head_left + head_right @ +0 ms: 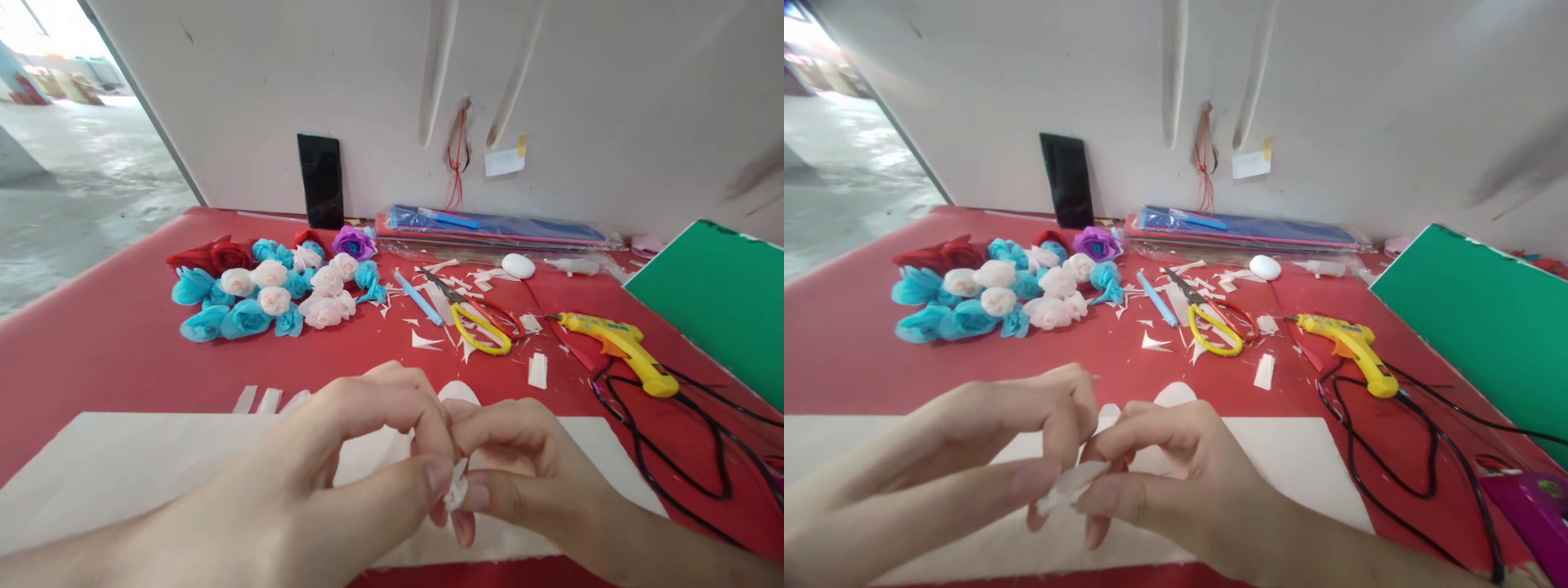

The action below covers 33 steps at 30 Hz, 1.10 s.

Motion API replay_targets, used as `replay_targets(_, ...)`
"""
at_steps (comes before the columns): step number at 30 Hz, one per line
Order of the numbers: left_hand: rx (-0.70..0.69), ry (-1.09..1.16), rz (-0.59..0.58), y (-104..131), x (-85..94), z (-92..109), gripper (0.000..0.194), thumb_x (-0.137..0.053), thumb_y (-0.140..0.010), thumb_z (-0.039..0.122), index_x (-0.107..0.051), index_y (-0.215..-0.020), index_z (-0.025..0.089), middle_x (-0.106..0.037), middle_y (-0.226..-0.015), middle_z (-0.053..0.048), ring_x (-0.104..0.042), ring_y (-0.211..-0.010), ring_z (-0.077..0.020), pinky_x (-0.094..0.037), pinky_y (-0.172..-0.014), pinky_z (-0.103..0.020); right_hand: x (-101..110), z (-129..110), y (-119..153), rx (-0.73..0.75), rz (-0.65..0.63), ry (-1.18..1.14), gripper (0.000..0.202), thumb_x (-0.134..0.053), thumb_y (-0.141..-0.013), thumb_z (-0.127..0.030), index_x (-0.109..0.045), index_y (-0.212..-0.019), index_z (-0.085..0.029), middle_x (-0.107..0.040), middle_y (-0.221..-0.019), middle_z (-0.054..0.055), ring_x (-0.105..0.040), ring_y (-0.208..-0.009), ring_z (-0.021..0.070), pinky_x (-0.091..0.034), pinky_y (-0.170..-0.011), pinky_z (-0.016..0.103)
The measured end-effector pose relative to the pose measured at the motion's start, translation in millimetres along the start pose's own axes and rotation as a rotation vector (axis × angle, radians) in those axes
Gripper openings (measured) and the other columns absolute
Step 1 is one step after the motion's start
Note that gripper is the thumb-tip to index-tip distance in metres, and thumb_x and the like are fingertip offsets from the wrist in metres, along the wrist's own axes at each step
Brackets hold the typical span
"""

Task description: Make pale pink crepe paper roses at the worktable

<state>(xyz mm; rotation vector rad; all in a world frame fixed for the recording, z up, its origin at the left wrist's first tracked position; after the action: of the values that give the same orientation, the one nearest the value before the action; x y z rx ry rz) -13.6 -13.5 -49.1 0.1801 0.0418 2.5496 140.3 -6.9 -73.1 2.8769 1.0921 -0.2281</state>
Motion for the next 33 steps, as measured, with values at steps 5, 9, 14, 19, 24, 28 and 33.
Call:
replay_targets(5,-0.044,-0.045,0.02,-0.4,0.2,1.8,0.019,-0.051,-0.089,0.018,-0.06,-0.074,0.027,-0.062,-0.075,0.01,-0.056,-0.064,-0.0056,-0.048,-0.064,-0.006,0.9,1.6,-0.1,0.013,-0.001,0.039,0.013,-0.068,-0.088,-0.035,-0.079,-0.09,-0.03,-0.07,-0.067,-0.002,-0.056,-0.071,0.0136,-0.047,-0.072,0.027)
replay_targets(9,-0.041,-0.08,0.056,-2.6,-1.0,2.5,0.019,-0.053,-0.089,0.032,-0.059,-0.072,0.027,-0.064,-0.078,0.008,-0.06,-0.07,-0.0109,-0.052,-0.066,-0.014,3.7,3.9,-2.0,0.054,0.006,0.071,0.014,-0.065,-0.091,-0.033,-0.079,-0.091,-0.03,-0.075,-0.078,-0.004,-0.059,-0.083,0.0134,-0.044,-0.087,0.028)
replay_targets(14,0.002,-0.106,0.132,-5.4,-1.7,1.5,0.02,-0.053,-0.087,0.033,-0.058,-0.069,0.027,-0.063,-0.076,0.007,-0.059,-0.073,-0.0135,-0.052,-0.07,-0.017,4.7,9.2,-4.5,0.013,0.029,-0.067,0.011,-0.07,-0.088,-0.031,-0.079,-0.084,-0.028,-0.075,-0.08,-0.005,-0.062,-0.082,0.0111,-0.042,-0.096,0.028)
replay_targets(19,0.045,-0.074,0.167,-4.2,-1.5,0.9,0.016,-0.054,-0.083,0.034,-0.06,-0.07,0.028,-0.064,-0.076,0.007,-0.058,-0.074,-0.0142,-0.052,-0.069,-0.017,2.2,9.7,-6.8,-0.007,0.029,-0.128,0.01,-0.072,-0.086,-0.036,-0.08,-0.082,-0.031,-0.072,-0.073,-0.006,-0.063,-0.077,0.0102,-0.038,-0.103,0.031)
replay_targets(24,0.093,-0.066,0.158,-2.8,-2.1,1.0,0.015,-0.051,-0.084,0.028,-0.062,-0.073,0.029,-0.061,-0.068,0.009,-0.058,-0.069,-0.0117,-0.049,-0.07,-0.016,5.1,12.7,-7.0,-0.004,0.07,-0.196,0.006,-0.075,-0.082,-0.037,-0.08,-0.081,-0.033,-0.071,-0.074,-0.006,-0.063,-0.08,0.0103,-0.047,-0.088,0.026)
replay_targets(28,0.123,-0.036,0.156,-4.0,-1.3,0.4,0.009,-0.055,-0.082,0.029,-0.061,-0.076,0.028,-0.063,-0.077,0.007,-0.058,-0.068,-0.0126,-0.048,-0.059,-0.018,7.7,12.8,-6.5,-0.003,0.089,-0.171,0.004,-0.076,-0.082,-0.034,-0.08,-0.082,-0.034,-0.069,-0.074,-0.005,-0.064,-0.078,0.0097,-0.049,-0.084,0.024)
replay_targets(33,-0.062,-0.086,0.164,-6.0,-1.9,-0.1,0.01,-0.056,-0.08,0.019,-0.062,-0.075,0.026,-0.064,-0.082,0.006,-0.058,-0.066,-0.0099,-0.048,-0.062,-0.017,10.4,6.3,-7.3,0.039,0.121,-0.066,0.007,-0.076,-0.081,-0.038,-0.08,-0.082,-0.032,-0.069,-0.074,-0.003,-0.059,-0.079,0.0113,-0.048,-0.081,0.024)
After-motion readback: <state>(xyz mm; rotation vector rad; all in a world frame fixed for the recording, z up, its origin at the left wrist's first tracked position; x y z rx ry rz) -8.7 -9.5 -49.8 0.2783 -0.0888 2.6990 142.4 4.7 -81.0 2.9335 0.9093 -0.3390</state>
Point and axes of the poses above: each hand's wrist, its own y-axis away from the middle knuckle, its own x-axis out of the back of the hand, z = x × y, the point moved 4 cm from there along -y, towards the middle knuckle
